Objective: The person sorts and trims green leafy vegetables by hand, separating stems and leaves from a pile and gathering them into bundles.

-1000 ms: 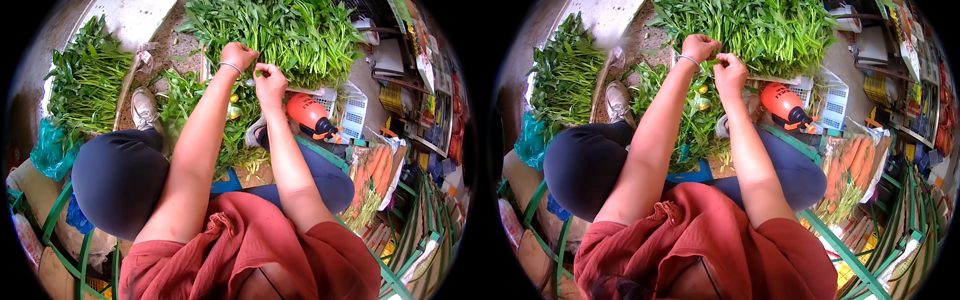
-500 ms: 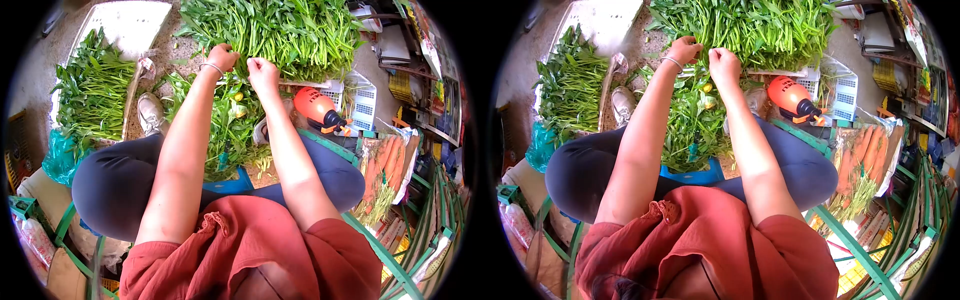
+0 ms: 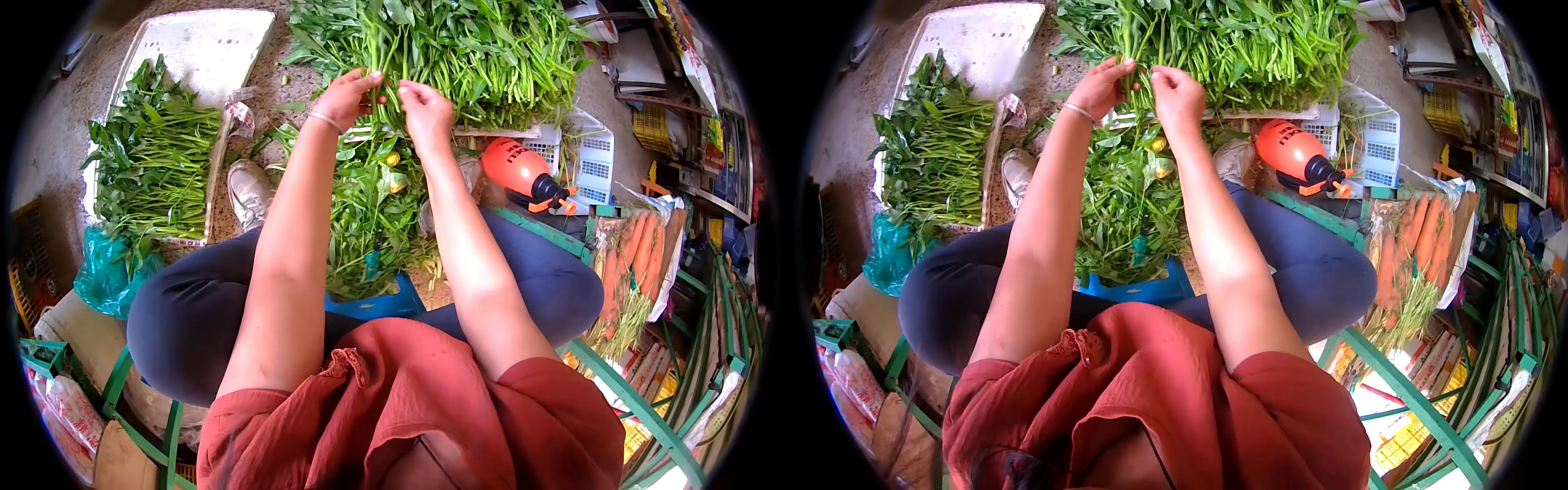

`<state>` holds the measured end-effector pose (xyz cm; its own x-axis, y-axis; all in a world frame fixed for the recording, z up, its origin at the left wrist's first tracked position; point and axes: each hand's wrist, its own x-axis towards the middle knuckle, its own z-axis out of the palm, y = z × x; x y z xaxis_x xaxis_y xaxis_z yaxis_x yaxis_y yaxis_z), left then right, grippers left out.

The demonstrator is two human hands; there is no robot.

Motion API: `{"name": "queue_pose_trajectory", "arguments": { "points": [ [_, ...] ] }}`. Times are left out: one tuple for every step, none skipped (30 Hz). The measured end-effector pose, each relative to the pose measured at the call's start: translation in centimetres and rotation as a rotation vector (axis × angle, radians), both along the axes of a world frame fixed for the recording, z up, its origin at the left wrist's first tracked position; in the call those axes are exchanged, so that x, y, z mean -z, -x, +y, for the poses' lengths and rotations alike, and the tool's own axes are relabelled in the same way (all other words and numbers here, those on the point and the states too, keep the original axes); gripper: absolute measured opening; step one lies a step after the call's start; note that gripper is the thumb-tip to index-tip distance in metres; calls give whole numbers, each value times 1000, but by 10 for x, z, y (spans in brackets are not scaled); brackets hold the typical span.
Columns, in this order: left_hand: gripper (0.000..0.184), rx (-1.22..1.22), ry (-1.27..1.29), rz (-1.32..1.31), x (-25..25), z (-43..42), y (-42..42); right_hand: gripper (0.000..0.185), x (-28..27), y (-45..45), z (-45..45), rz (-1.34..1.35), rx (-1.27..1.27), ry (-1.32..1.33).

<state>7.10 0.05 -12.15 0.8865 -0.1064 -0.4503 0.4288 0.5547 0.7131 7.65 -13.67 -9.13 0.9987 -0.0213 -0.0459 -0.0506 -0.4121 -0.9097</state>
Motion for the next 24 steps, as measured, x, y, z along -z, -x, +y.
{"name": "queue_pose_trajectory", "arguments": {
  "points": [
    [11,-97,254,-20,2,2,5,17,-2,0,-2,-33,61,95],
    [9,-68,286,-2,5,6,13,16,-4,1,-3,-33,108,149],
    [10,-35,305,-20,10,6,16,16,-10,4,-1,-34,155,204],
    [10,-19,279,-9,19,3,18,23,-1,1,-2,-87,170,216],
    [10,-4,253,0,27,2,18,23,8,-3,-2,-91,169,212],
    [13,-13,287,8,27,2,20,27,12,-7,0,18,153,247],
    [13,-14,286,4,27,2,22,31,15,-10,1,128,137,282],
    [13,-8,273,-9,27,2,23,37,18,-14,2,188,93,314],
    [12,-2,262,-23,27,3,22,37,13,-17,6,183,93,314],
    [13,17,230,-26,26,4,21,37,9,-20,12,286,71,437],
    [13,20,229,-33,25,5,19,37,3,-24,16,388,50,558],
    [12,-1,175,6,26,5,17,34,0,-29,17,416,12,635],
    [12,-23,121,48,27,6,16,34,0,-29,18,411,16,634],
    [11,-82,162,40,28,6,14,32,0,-27,19,345,35,608],
    [11,-81,162,35,22,7,13,29,-5,-24,21,277,53,583],
    [11,-142,263,105,17,7,13,24,-9,-18,23,176,88,626],
    [11,-202,366,179,13,6,15,24,-13,-10,24,176,89,631],
    [20,-195,293,166,9,6,16,21,-16,-3,23,76,39,636],
    [20,-194,299,169,10,4,16,19,-18,4,22,-24,-11,639],
    [30,-171,202,146,7,2,14,15,-17,10,23,-56,-54,711],
    [40,-147,105,123,8,0,12,15,-17,18,22,-179,-94,730],
    [57,-190,-6,138,9,-7,13,14,-15,25,21,-282,-149,704],
    [58,-205,-100,121,10,-11,16,13,-13,31,21,-384,-204,675],
    [51,-136,-100,76,14,-9,17,14,-10,36,19,-430,-292,741]
  ]
}}
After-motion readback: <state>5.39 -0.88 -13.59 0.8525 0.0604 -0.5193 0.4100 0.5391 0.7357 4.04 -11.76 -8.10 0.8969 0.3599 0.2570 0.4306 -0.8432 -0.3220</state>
